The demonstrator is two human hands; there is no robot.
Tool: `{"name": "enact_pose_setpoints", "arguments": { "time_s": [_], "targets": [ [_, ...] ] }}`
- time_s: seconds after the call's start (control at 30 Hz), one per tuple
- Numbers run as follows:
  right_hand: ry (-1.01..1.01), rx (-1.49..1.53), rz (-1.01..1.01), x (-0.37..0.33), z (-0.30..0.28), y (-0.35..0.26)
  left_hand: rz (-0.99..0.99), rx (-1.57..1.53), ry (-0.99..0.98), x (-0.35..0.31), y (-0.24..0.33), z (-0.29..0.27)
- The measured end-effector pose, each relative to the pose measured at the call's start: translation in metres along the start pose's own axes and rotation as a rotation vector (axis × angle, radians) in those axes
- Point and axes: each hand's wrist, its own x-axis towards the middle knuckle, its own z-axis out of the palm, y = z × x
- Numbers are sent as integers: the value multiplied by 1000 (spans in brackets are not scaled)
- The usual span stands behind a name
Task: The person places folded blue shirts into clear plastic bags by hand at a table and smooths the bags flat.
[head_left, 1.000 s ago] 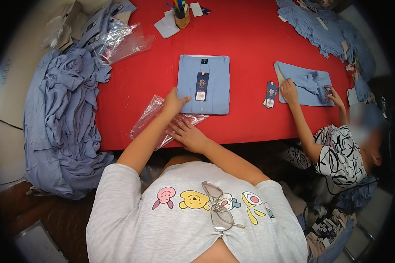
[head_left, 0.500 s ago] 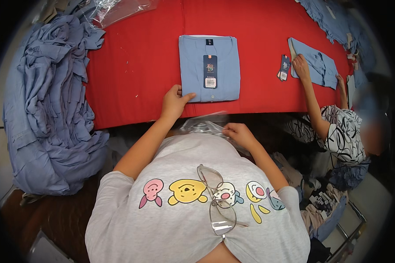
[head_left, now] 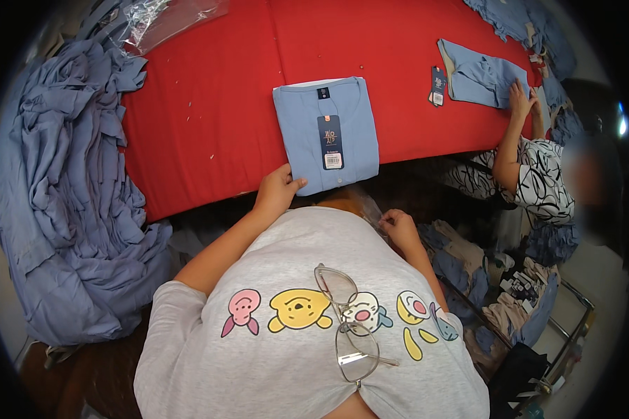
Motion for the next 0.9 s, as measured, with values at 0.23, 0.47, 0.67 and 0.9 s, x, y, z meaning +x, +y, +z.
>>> {"name": "enact_pose_setpoints", "arguments": {
  "time_s": [0.23,0.47,0.67,0.9],
  "targets": [
    [130,666,-39,-11,-42,1,-89,-14,49,-12,15,-15],
    [-93,1250,-261,-33,-139,-42,427,389,-59,-36,104,-15],
    [-132,1580,-473,-19,-157,-88,271,-199,-593,-17,127,71],
    [-460,1987,-686,-13,-160,-77,272,-461,-511,38,199,128]
  ]
}}
